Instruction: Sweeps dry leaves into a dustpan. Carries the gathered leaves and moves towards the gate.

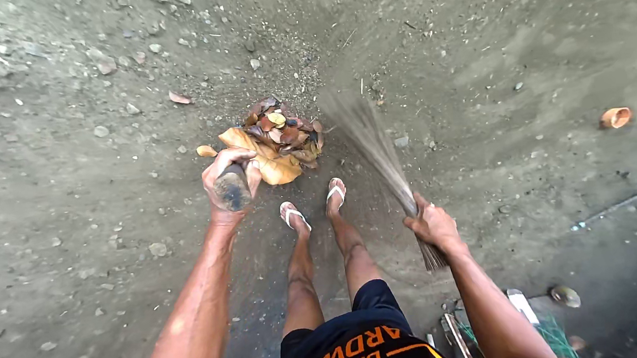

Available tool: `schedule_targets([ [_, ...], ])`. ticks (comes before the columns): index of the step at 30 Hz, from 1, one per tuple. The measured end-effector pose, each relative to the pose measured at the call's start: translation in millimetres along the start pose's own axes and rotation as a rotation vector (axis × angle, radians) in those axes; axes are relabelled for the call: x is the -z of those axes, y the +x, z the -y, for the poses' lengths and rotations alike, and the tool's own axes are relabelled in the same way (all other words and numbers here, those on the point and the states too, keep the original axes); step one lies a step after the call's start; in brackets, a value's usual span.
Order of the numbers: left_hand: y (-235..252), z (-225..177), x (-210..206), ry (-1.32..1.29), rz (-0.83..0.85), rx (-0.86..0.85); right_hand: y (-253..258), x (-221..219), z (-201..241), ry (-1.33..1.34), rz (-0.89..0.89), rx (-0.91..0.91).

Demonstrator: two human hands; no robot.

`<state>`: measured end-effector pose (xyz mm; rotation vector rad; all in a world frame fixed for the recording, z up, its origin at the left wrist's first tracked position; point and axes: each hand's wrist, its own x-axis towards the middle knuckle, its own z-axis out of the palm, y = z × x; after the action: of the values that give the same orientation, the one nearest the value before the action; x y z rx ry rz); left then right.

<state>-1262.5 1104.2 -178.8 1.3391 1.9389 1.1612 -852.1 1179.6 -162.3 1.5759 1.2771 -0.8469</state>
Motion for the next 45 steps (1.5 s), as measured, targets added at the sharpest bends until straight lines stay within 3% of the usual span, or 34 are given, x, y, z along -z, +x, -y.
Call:
schedule_targets([
  [3, 0.2, 1.3, -5.5, -0.047, 0.006, -0.007, 74.7, 13.5, 22.6, 0.126, -0.085, -0.072],
  [6, 1.0, 0.0, -7.4, -0.097, 0.019, 0.031, 129.8, -5.3, 44.0, 0.227, -0.021, -0.021],
  [10, 2.3, -1.4, -6.8, -0.086, 0.021, 0.043, 73.3, -52.7, 38.4, 0.126, 0.147, 0.064],
  [15, 6.6, -2.4, -12.9, -0.102, 0.024, 0.069, -12.1, -59.3, -10.3, 0.102, 0.182, 0.02],
  [18, 10.7, -6.4, -19.6, -0.116, 0.008, 0.054, 8.1, -34.5, -9.5, 0.172, 0.071, -0.006],
  [22, 14.8, -9.3, -27.6, -0.106, -0.001, 0.049, 97.4, -0.5, 43.2, 0.173, -0.046, -0.027],
  [25, 17.6, -6.5, -26.5, -0.118, -0.005, 0.045, 113.3, -6.7, 66.5, 0.03, 0.032, 0.068],
  [29, 17.7, -7.9, -24.7, -0.111, -0.016, 0.052, 41.7, -33.8, 27.3, -0.01, 0.166, 0.131],
  [33, 14.8, -4.0, -24.0, -0.082, 0.004, 0.075, -2.9, -25.9, -16.2, 0.042, 0.202, 0.093],
  [38, 16.2, -4.6, -25.6, -0.066, -0.027, 0.041, 37.9, 1.2, -39.2, 0.17, 0.045, 0.026],
  [45, 10.9, -3.7, -18.5, -0.067, -0.022, 0.075, 115.7, 38.6, -19.2, 0.225, -0.135, -0.039],
])
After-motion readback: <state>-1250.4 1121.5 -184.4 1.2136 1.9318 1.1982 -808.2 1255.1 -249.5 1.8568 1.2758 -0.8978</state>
